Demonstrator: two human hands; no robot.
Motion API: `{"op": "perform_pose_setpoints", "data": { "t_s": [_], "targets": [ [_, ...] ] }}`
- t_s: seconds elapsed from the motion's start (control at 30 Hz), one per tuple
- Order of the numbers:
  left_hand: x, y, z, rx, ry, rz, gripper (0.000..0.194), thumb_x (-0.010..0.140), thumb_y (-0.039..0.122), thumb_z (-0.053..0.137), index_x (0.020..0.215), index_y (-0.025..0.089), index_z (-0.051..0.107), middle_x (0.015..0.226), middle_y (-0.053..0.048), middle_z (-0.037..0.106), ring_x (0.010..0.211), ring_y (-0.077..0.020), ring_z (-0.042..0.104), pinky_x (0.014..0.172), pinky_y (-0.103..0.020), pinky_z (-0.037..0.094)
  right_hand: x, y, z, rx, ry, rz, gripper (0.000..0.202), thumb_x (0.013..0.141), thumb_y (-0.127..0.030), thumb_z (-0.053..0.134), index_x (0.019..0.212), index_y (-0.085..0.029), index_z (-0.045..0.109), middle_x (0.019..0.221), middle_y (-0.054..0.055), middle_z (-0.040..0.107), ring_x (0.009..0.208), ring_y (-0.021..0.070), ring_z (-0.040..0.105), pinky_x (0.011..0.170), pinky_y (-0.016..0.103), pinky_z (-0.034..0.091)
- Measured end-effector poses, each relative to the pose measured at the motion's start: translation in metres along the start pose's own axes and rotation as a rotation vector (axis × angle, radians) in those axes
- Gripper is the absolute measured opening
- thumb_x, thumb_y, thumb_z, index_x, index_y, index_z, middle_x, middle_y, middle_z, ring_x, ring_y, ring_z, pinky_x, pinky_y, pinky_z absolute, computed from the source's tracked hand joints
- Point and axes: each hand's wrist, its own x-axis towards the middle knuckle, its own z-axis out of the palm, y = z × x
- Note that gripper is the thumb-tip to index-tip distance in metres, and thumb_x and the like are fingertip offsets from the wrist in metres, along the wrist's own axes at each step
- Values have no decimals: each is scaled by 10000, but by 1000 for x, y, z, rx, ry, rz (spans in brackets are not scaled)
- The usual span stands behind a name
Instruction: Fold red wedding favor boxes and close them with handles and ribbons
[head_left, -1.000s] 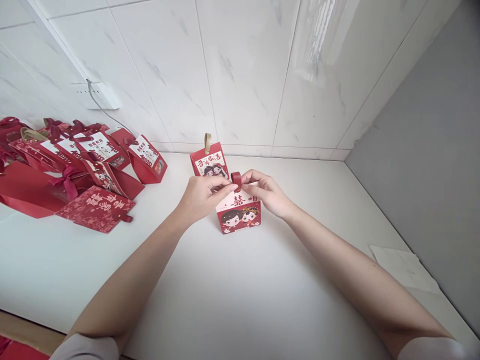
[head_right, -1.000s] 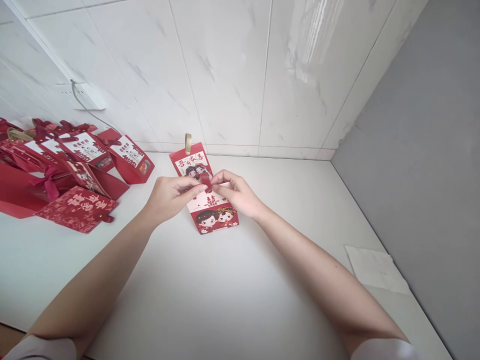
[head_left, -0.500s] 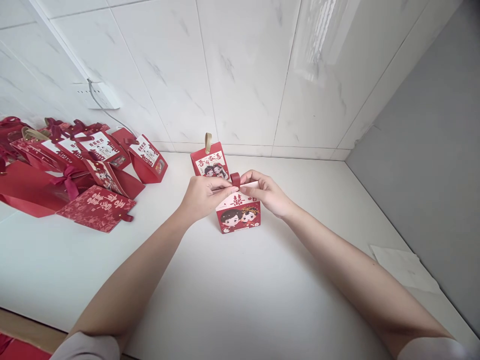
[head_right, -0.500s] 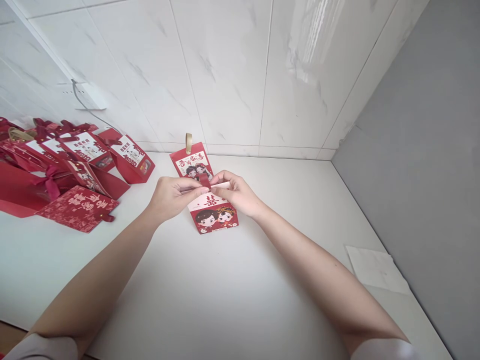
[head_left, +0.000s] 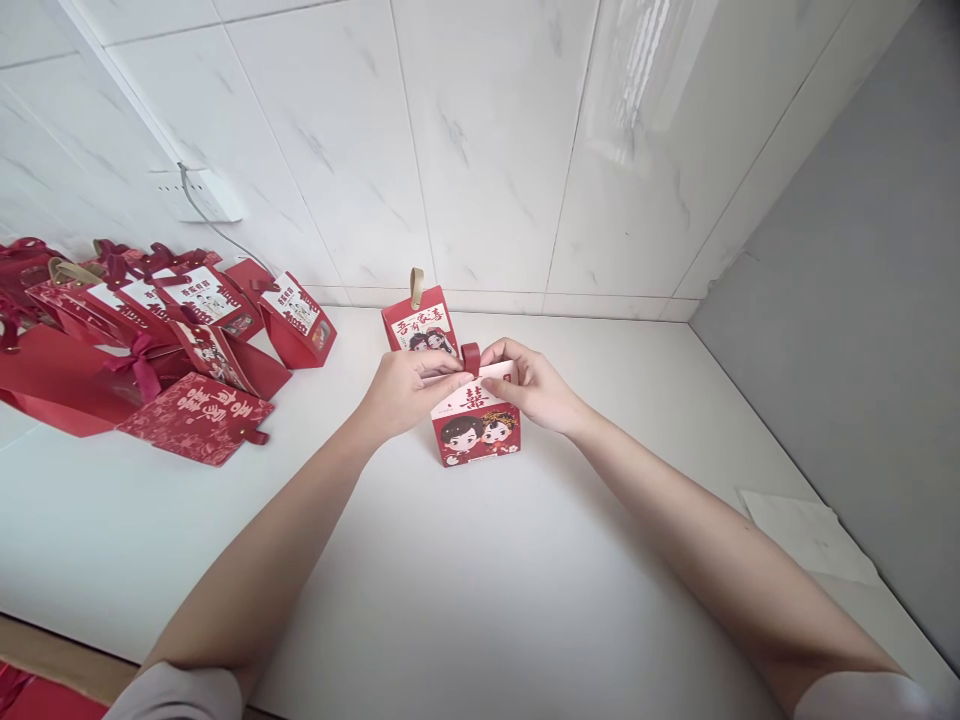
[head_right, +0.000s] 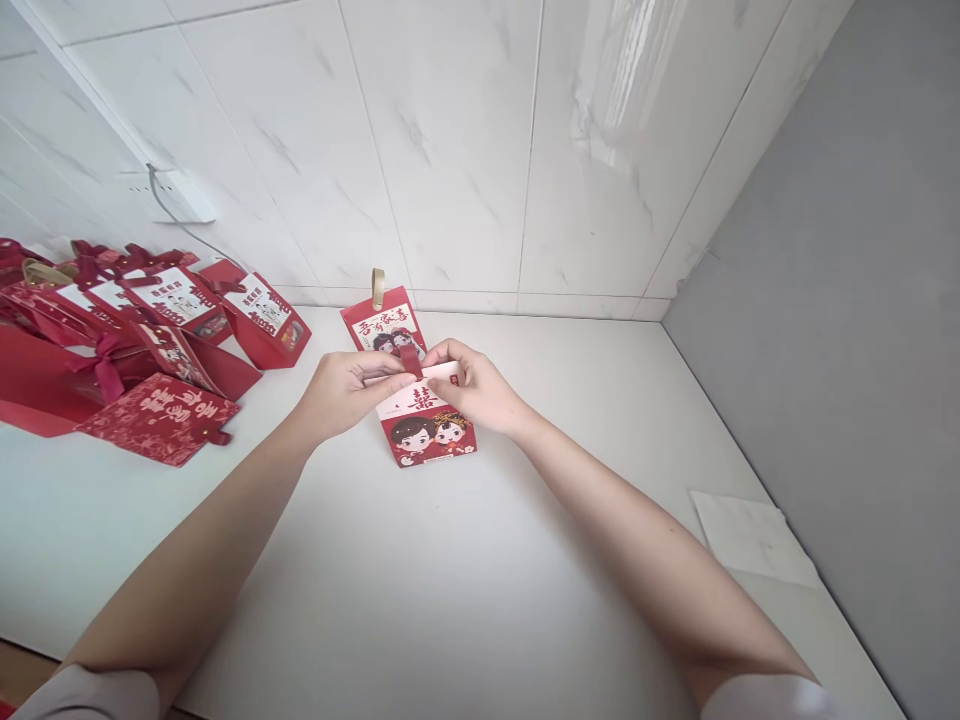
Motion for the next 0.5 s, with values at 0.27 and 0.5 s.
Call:
{"op": "perform_pose_setpoints", "data": {
  "t_s": [0.27, 0.5],
  "targets": [
    [-2, 2, 0, 122, -19, 27, 167, 815, 339, 672, 786, 182, 723, 760, -9, 716, 730, -151, 652, 684, -239, 511, -2, -1, -2, -253, 74, -56, 302, 810, -452, 727, 942, -188, 663, 783, -9, 654, 601, 113, 541, 544, 245, 417],
    [1, -10, 0, 47, -61, 83, 228, 842, 388, 651, 803, 168, 696, 781, -30, 703, 762, -171, 654, 685, -258, 517, -3, 0, -8, -492, 121, -253, 235, 900, -425, 626, 908, -200, 694, 899, 47, 728, 759, 178, 634, 662, 291, 468]
  ]
}}
